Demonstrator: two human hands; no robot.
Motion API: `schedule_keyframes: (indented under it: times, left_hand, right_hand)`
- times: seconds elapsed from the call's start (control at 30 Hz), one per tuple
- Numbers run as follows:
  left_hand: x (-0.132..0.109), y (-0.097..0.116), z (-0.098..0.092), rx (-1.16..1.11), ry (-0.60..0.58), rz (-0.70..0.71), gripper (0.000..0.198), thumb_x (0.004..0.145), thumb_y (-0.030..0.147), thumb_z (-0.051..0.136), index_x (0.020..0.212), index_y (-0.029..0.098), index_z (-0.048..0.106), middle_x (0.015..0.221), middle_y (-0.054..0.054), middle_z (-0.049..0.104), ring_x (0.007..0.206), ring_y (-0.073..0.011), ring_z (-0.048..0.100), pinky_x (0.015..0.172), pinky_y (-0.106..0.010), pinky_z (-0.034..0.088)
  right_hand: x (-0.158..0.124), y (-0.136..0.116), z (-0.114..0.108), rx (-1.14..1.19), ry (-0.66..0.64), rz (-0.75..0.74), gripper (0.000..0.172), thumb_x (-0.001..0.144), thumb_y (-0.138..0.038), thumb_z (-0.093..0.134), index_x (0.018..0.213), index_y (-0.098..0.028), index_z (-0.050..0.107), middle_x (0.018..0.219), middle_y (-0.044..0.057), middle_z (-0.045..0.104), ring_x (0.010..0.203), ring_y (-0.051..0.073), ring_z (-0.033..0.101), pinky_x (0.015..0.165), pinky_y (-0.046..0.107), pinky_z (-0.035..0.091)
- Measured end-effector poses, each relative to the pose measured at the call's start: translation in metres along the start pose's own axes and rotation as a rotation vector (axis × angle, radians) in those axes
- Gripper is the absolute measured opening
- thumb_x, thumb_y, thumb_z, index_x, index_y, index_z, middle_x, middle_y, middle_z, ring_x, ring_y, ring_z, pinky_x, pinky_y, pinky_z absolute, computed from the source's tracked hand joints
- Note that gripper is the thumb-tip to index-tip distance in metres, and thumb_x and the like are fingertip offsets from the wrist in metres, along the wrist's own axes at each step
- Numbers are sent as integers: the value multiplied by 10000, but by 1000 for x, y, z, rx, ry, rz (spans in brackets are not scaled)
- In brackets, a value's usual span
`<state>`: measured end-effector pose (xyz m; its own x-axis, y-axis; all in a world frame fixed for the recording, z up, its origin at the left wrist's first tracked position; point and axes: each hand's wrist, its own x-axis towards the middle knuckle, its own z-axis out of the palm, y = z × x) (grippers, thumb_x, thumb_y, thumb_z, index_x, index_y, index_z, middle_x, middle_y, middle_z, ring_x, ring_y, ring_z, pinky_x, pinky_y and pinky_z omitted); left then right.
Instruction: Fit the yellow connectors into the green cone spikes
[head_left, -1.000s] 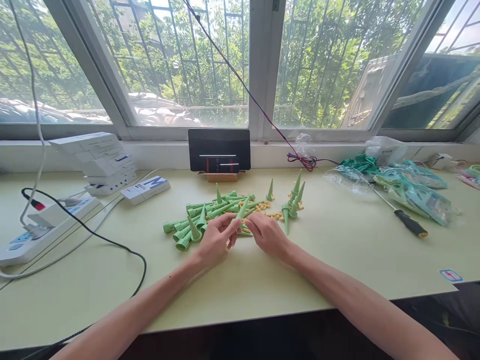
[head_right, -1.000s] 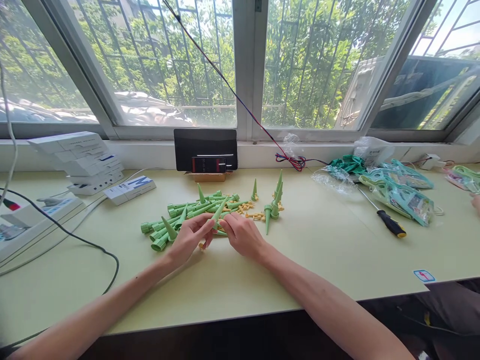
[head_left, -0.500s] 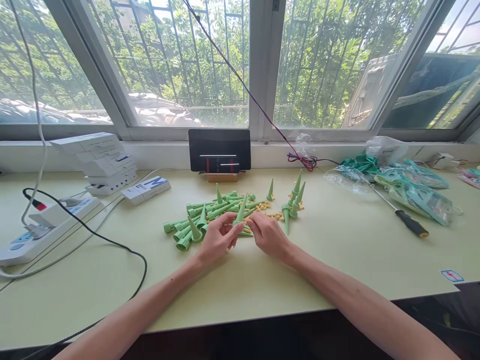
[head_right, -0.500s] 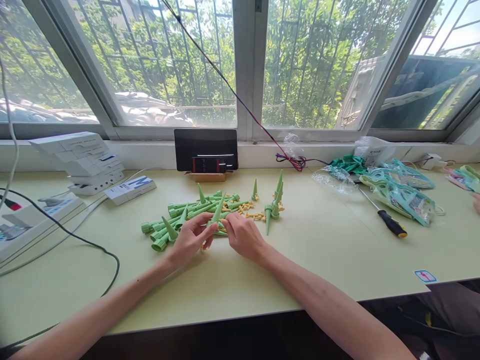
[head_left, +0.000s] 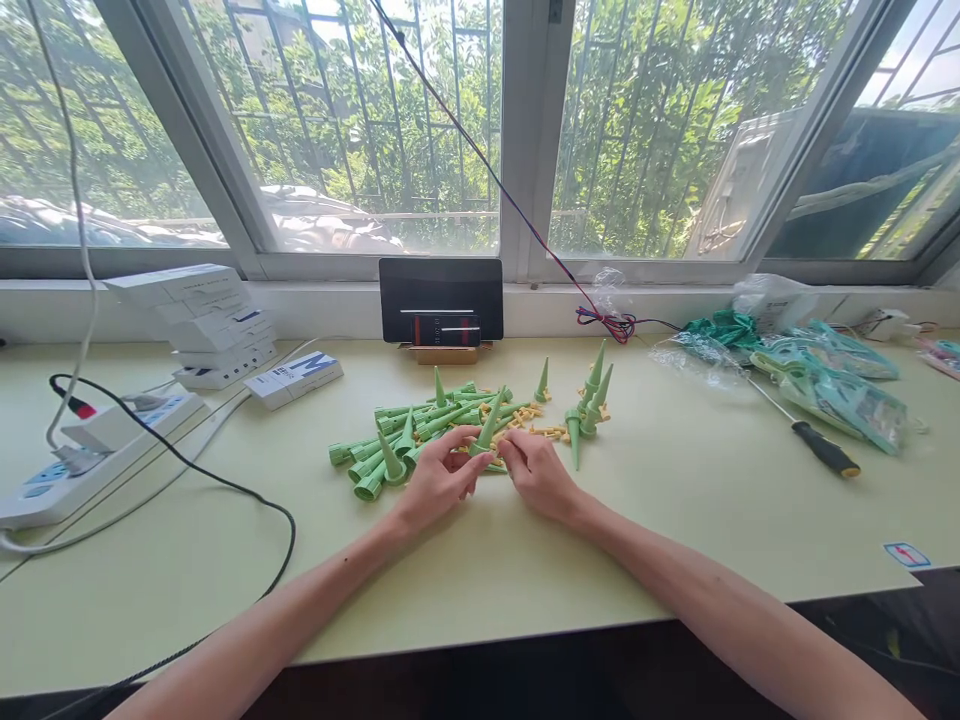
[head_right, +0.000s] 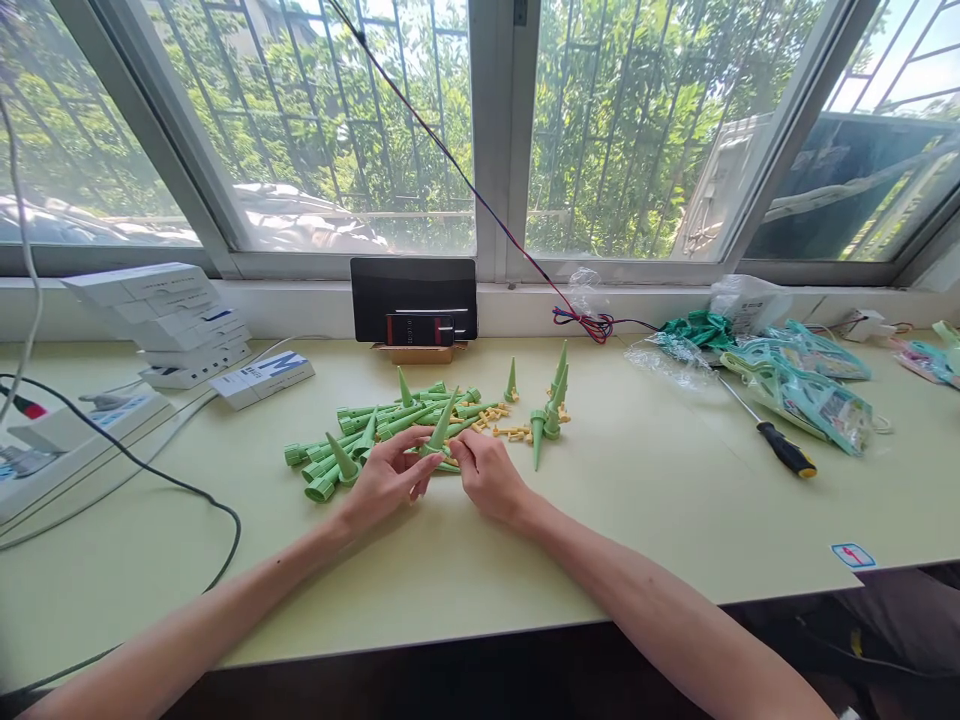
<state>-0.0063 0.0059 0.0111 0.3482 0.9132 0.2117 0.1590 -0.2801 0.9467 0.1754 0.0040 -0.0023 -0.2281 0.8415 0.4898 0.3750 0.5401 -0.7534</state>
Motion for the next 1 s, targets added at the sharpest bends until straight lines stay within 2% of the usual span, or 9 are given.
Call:
schedule_keyframes:
  times: [0.27, 0.5, 0.63, 0.83, 1.0]
  left_hand:
    - [2, -8, -1, -50, 8, -22, 538, 830, 417, 708, 1270, 127, 598, 525, 28, 598, 438, -109, 509, 438, -228, 459]
    - [3, -8, -3, -33, 17, -13, 524, 826, 398, 713, 1272, 130, 647, 520, 20, 619, 423, -108, 534, 439, -230, 488]
    - [3, -7, -3, -21, 18, -11, 509, 829, 386, 711, 1267, 132, 658, 521, 17, 627, 419, -108, 541, 436, -226, 492]
    - [3, -5, -3, -2, 18, 10, 459, 830, 380, 707, 1228, 153, 684, 605, 6, 658, 427, -98, 549, 419, -217, 495]
    - [3, -5, -2, 4, -3, 34, 425, 854, 386, 675, 1222, 173, 681, 799, -34, 712, 462, -100, 585, 423, -227, 514]
  right_hand:
    - [0, 0, 3, 312, -100, 185, 386, 984, -441, 410, 666, -221, 392, 537, -62, 398, 409, 94, 402, 451, 248, 331]
    - [3, -5, 1, 560, -188, 322, 411, 905, -544, 498, 670, -217, 417, 532, -88, 348, 331, 68, 386, 330, 216, 256]
    - [3, -6, -1, 668, -239, 402, 430, 870, -578, 547, 683, -202, 453, 527, -96, 334, 343, 69, 415, 322, 203, 236]
    - [5, -2, -4, 906, -359, 565, 426, 807, -556, 657, 695, -185, 480, 518, -101, 321, 370, 62, 393, 348, 185, 179]
    - [6, 2, -9, 1057, -453, 652, 353, 823, -461, 671, 720, -176, 490, 533, -100, 298, 414, 50, 350, 382, 175, 171]
